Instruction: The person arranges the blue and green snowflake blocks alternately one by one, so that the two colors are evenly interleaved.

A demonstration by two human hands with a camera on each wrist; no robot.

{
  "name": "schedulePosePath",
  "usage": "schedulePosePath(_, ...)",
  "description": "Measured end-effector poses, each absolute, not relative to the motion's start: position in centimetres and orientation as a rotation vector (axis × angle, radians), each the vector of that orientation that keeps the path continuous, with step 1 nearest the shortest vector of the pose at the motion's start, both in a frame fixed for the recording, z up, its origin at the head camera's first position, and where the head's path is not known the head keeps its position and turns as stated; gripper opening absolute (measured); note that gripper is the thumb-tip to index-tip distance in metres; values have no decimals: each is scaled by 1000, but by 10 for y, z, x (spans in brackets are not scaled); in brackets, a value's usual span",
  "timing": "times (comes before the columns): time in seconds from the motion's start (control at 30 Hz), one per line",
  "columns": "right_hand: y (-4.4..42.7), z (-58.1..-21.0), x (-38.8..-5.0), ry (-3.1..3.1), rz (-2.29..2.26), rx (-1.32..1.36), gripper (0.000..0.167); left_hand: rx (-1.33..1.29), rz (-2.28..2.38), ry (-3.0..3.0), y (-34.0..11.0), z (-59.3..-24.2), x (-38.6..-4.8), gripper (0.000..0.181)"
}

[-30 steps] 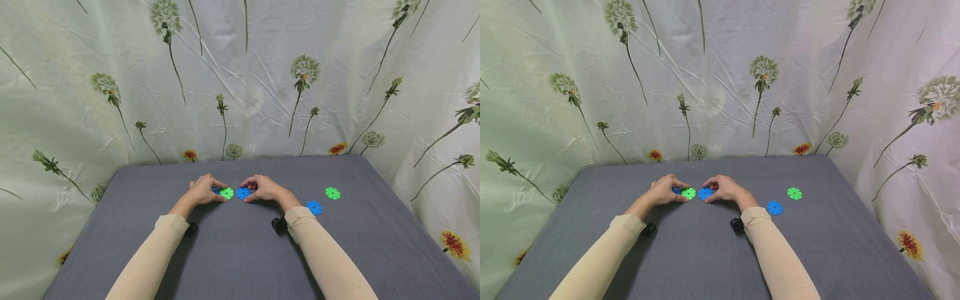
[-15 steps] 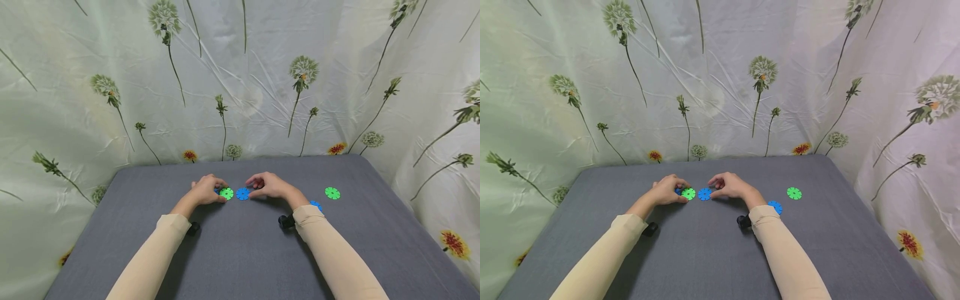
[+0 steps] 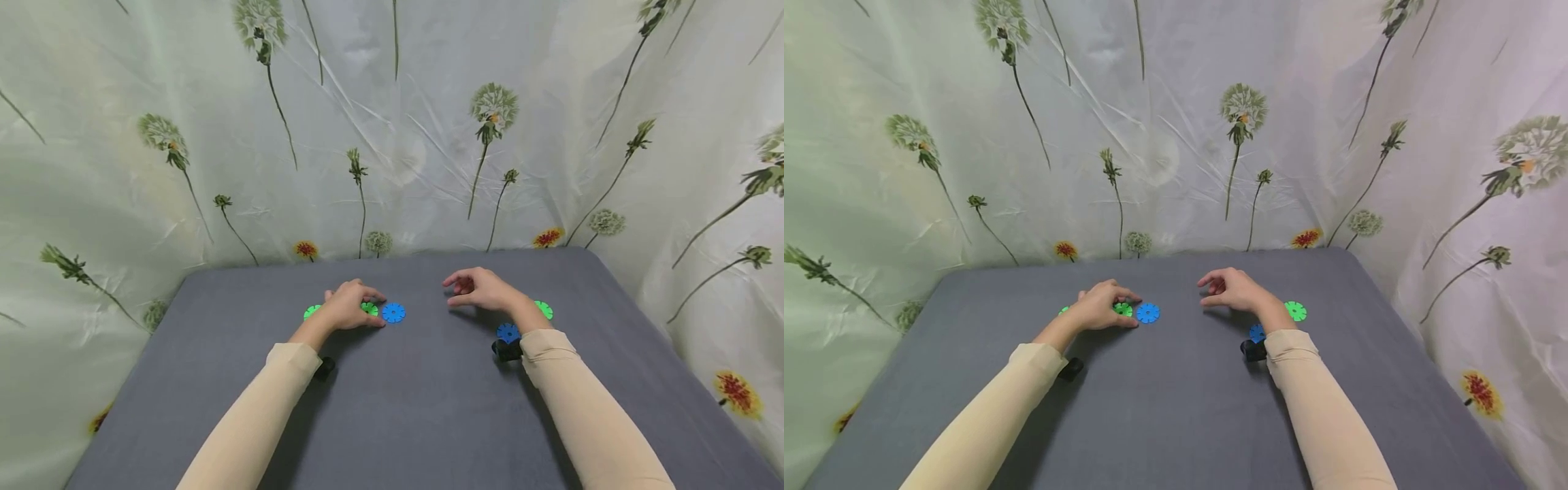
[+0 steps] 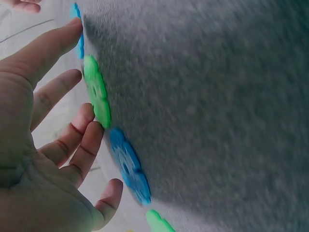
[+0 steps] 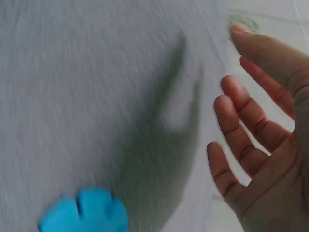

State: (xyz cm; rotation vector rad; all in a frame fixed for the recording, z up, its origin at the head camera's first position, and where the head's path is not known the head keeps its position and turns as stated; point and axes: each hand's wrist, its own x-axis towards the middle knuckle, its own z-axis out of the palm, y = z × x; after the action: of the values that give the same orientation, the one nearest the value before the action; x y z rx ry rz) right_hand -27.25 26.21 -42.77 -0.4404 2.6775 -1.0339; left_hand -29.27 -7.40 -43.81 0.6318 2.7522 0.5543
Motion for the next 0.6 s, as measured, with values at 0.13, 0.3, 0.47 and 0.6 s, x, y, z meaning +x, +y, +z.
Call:
schedulePosePath(0.13, 285, -422, -268, 2715, -1056, -388, 45, 645, 538, 2747, -66, -439, -293, 54)
schedulePosePath(0.3, 314, -416, -258, 2748, -1085, -309, 49, 650, 522, 2742, -56, -440, -293, 53)
schedulePosePath(0.47, 339, -417, -245, 2786, -1085, -243, 51, 654, 525, 2744, -51, -441, -291, 50)
schedulePosePath(0.6, 355, -419, -240, 2808, -1085, -215, 51, 642, 543, 2744, -50, -440, -291, 48)
